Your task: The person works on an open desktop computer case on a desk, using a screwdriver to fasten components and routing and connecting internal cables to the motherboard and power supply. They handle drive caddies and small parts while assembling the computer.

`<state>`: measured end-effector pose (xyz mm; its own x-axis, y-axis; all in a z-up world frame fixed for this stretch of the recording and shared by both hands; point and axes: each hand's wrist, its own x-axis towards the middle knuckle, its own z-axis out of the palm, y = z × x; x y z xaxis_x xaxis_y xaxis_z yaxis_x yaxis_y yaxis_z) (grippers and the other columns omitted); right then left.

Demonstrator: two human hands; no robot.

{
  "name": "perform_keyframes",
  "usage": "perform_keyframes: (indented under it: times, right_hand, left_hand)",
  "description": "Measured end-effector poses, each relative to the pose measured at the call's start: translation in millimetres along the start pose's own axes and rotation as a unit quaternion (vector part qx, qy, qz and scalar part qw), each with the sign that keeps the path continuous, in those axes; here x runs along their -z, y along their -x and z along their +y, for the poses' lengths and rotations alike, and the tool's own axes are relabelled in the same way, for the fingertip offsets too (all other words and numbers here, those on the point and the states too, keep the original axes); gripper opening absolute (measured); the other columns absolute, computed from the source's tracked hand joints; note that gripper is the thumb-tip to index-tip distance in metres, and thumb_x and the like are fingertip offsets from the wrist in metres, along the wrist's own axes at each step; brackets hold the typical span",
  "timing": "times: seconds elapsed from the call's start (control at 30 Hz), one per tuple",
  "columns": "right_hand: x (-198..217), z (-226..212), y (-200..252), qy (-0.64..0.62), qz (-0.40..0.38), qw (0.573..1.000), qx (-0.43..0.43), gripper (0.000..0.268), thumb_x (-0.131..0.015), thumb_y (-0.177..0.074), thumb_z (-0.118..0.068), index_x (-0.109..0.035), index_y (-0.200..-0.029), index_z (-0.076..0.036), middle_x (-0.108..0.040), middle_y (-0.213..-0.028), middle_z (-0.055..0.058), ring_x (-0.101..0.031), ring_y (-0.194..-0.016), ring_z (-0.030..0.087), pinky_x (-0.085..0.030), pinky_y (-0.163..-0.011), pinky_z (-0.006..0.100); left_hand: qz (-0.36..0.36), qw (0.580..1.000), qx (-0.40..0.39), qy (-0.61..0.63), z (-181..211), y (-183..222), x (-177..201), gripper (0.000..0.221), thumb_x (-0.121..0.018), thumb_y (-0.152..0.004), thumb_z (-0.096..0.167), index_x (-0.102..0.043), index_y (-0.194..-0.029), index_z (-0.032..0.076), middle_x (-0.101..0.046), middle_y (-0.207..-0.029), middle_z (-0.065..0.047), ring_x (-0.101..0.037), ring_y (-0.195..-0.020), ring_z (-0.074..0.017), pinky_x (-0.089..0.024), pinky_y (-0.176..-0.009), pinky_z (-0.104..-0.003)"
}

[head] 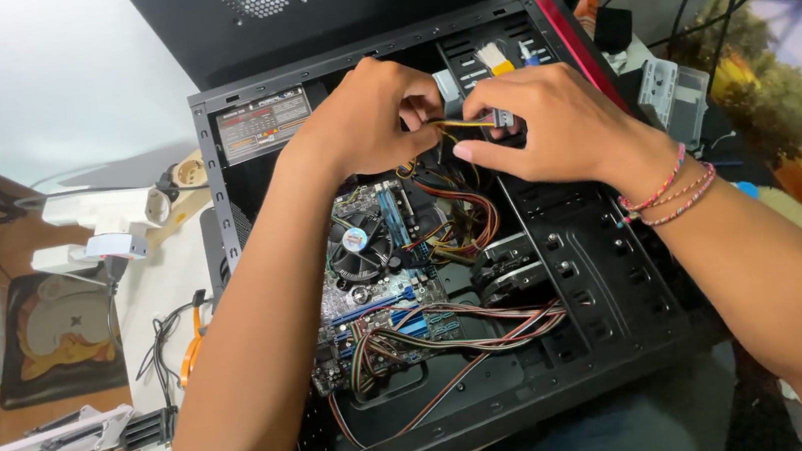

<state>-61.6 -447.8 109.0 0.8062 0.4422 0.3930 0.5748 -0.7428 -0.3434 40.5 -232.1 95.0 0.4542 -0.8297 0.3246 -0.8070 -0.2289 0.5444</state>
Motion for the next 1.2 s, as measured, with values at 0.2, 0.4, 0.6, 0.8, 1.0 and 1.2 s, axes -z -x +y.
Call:
perform_keyframes:
  times: [0.2, 0.4, 0.6, 0.8, 1.0, 1.2]
  right_hand:
    - [-7.6, 14.8, 7.5, 0.037, 0.094, 0.991, 0.087, 0.017, -0.072, -0.105, -0.019, -0.067, -0.107, -0.003, -0.067, -0.088, 0.011, -0.066, -0.08, 0.028, -0.052, -0.071, 0.038]
    - [-3.8, 20.0, 9.6, 0.071, 0.156, 0.983, 0.064, 0.023, -0.076, -0.106, -0.02, -0.064, -0.102, -0.002, -0.063, -0.078, 0.009, -0.061, -0.069, 0.026, -0.046, -0.063, 0.038]
    - [-1.7, 30.2, 14.9, 0.048, 0.164, 0.983, 0.066, 0.027, -0.074, -0.112, -0.018, -0.064, -0.091, -0.003, -0.065, -0.073, 0.006, -0.061, -0.064, 0.022, -0.046, -0.063, 0.036]
    - [4.5, 40.2, 17.6, 0.061, 0.191, 0.98, 0.011, 0.029, -0.075, -0.107, -0.016, -0.066, -0.085, 0.0, -0.055, -0.063, 0.01, -0.051, -0.057, 0.023, -0.038, -0.054, 0.036]
    - [11.6, 49.8, 19.2, 0.019, 0.192, 0.98, -0.054, 0.029, -0.082, -0.101, -0.017, -0.068, -0.081, -0.001, -0.055, -0.056, 0.008, -0.049, -0.047, 0.017, -0.037, -0.05, 0.033]
    - [17.1, 60.8, 21.8, -0.023, 0.174, 0.984, -0.018, 0.012, -0.08, -0.097, -0.01, -0.07, -0.099, -0.003, -0.067, -0.074, 0.004, -0.061, -0.061, 0.013, -0.047, -0.057, 0.026]
  left_hand:
    - [0.082, 0.995, -0.037, 0.051, -15.0, -2.4, -10.5, 0.021, -0.073, -0.084, 0.012, -0.067, -0.099, -0.001, -0.074, -0.083, -0.013, -0.076, -0.078, -0.0244, -0.06, -0.074, -0.033]
    - [0.024, 0.998, -0.016, 0.06, 7.1, -11.5, -28.7, 0.022, -0.066, -0.094, 0.019, -0.065, -0.105, 0.0, -0.071, -0.076, -0.015, -0.07, -0.067, -0.0327, -0.056, -0.065, -0.039]
    - [0.037, 0.99, -0.124, 0.065, 3.8, -19.1, -51.0, 0.024, -0.056, -0.108, 0.025, -0.066, -0.104, 0.003, -0.074, -0.082, -0.011, -0.072, -0.071, -0.0299, -0.057, -0.067, -0.038]
    - [-0.013, 0.992, -0.056, 0.111, 28.9, -21.1, -49.8, 0.039, -0.046, -0.108, 0.037, -0.066, -0.098, 0.005, -0.073, -0.076, -0.007, -0.073, -0.066, -0.0218, -0.057, -0.064, -0.036]
    - [-0.056, 0.997, 0.032, 0.036, 34.8, -22.3, -53.6, 0.049, -0.037, -0.108, 0.043, -0.066, -0.088, 0.009, -0.067, -0.063, -0.005, -0.069, -0.061, -0.025, -0.054, -0.064, -0.04]
    - [-0.042, 0.998, -0.018, -0.041, 37.9, -22.2, -62.7, 0.044, -0.041, -0.108, 0.039, -0.065, -0.088, 0.008, -0.069, -0.068, -0.011, -0.068, -0.067, -0.036, -0.052, -0.063, -0.049]
